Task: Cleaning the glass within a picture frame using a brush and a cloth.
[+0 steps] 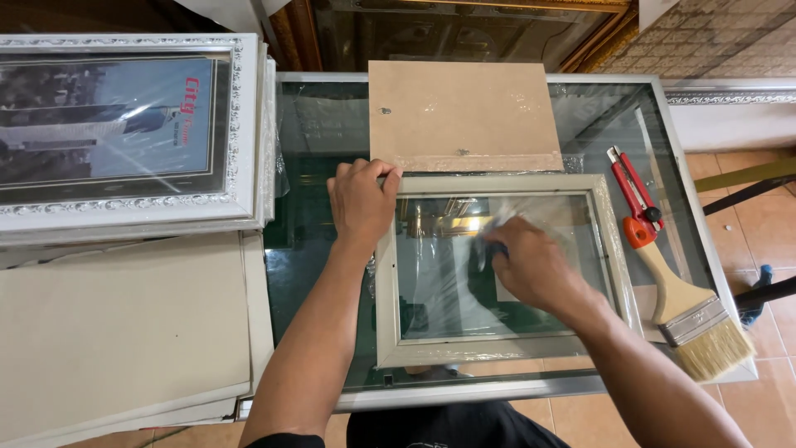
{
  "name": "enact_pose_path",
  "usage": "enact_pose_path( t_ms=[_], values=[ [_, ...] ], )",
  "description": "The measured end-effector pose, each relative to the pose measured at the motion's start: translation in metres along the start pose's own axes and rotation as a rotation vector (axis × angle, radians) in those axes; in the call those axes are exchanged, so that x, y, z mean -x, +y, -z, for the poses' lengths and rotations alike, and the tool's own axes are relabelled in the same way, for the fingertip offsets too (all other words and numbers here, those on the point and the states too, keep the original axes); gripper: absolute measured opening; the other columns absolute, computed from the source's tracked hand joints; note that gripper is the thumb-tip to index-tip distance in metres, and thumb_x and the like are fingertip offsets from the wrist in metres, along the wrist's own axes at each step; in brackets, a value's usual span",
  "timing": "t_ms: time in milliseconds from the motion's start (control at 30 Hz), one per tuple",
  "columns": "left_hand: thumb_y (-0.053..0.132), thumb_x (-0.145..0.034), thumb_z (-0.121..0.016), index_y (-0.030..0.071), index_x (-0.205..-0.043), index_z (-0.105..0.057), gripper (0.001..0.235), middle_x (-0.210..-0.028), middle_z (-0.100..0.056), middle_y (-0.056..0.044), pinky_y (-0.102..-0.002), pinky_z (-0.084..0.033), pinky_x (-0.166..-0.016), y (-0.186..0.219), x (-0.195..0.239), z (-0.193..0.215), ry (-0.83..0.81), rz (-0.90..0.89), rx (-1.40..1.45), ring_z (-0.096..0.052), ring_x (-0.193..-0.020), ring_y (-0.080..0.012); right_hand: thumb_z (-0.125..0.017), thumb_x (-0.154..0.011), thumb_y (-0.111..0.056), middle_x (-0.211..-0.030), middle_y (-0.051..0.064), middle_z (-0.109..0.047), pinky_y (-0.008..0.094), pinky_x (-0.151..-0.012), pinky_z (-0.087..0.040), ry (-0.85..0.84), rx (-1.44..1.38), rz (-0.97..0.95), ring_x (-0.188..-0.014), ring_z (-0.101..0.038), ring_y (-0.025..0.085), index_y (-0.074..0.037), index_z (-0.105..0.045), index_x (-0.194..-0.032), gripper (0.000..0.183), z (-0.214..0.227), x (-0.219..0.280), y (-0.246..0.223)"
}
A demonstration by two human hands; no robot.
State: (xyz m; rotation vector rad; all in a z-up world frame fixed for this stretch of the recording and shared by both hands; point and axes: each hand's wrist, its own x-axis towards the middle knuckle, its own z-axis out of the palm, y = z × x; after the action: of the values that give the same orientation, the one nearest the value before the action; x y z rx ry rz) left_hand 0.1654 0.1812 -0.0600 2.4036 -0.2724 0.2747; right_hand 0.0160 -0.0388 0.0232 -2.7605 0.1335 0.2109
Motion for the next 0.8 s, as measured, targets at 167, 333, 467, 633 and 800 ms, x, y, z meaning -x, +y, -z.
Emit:
enact_pose_path(
  t_ms=[167, 333, 467, 633, 800],
  values=[
    [0.043, -0.095, -0.066, 0.029, -0.094, -0.074, 0.016, -0.09, -0.065, 0.002, -0.04, -0.042, -0.088, 0.002, 0.001, 0.004, -0.014, 0.02, 0.0, -0.061, -0.103, -0.0226, -0.062, -0.081, -0.016, -0.101, 0.021, -0.079, 0.052, -0.088, -0.058, -0.352, 0.056, -0.173, -0.102, -0.073, 0.047, -0.012, -0.078, -0.102, 0.027, 0.063, 0.001, 0.002],
    [0.041, -0.096, -0.065, 0.029, -0.094, -0.075, 0.015, -0.092, -0.066, 0.003, -0.04, -0.043, -0.088, 0.005, -0.001, 0.006, -0.026, 0.029, 0.001, -0.061, -0.103, -0.0219, -0.069, -0.082, -0.024, -0.094, 0.01, -0.067, 0.049, -0.079, -0.061, 0.005, 0.211, -0.202, -0.089, -0.075, 0.039, -0.021, -0.072, -0.092, 0.011, -0.019, -0.026, 0.064],
    [0.04, -0.094, -0.068, 0.028, -0.094, -0.074, 0.014, -0.091, -0.067, 0.001, -0.042, -0.044, -0.087, 0.004, 0.0, 0.0, -0.01, 0.008, -0.003, -0.062, -0.104, -0.025, -0.068, -0.087, -0.02, -0.109, 0.007, -0.057, 0.043, -0.076, -0.058, 0.535, 0.297, 0.146, -0.097, -0.067, 0.035, -0.015, -0.072, -0.104, 0.018, -0.046, 0.013, 0.054],
    [0.043, -0.094, -0.067, 0.028, -0.094, -0.074, 0.016, -0.091, -0.066, 0.0, -0.042, -0.044, -0.088, 0.002, -0.001, 0.0, -0.016, 0.011, -0.014, -0.061, -0.104, -0.025, -0.065, -0.1, -0.027, -0.119, 0.005, -0.064, 0.037, -0.084, -0.059, 0.547, 0.352, 0.116, -0.109, -0.068, 0.028, -0.022, -0.079, -0.116, 0.022, -0.039, 0.021, 0.096],
    [0.04, -0.095, -0.067, 0.028, -0.093, -0.075, 0.014, -0.091, -0.066, 0.001, -0.041, -0.043, -0.087, 0.007, 0.001, 0.005, -0.026, 0.018, 0.008, -0.061, -0.103, -0.0246, -0.067, -0.092, -0.026, -0.124, 0.012, -0.069, 0.046, -0.09, -0.056, 0.406, 0.366, -0.041, -0.109, -0.067, 0.039, -0.019, -0.075, -0.128, 0.038, -0.006, -0.004, 0.102]
  ],
)
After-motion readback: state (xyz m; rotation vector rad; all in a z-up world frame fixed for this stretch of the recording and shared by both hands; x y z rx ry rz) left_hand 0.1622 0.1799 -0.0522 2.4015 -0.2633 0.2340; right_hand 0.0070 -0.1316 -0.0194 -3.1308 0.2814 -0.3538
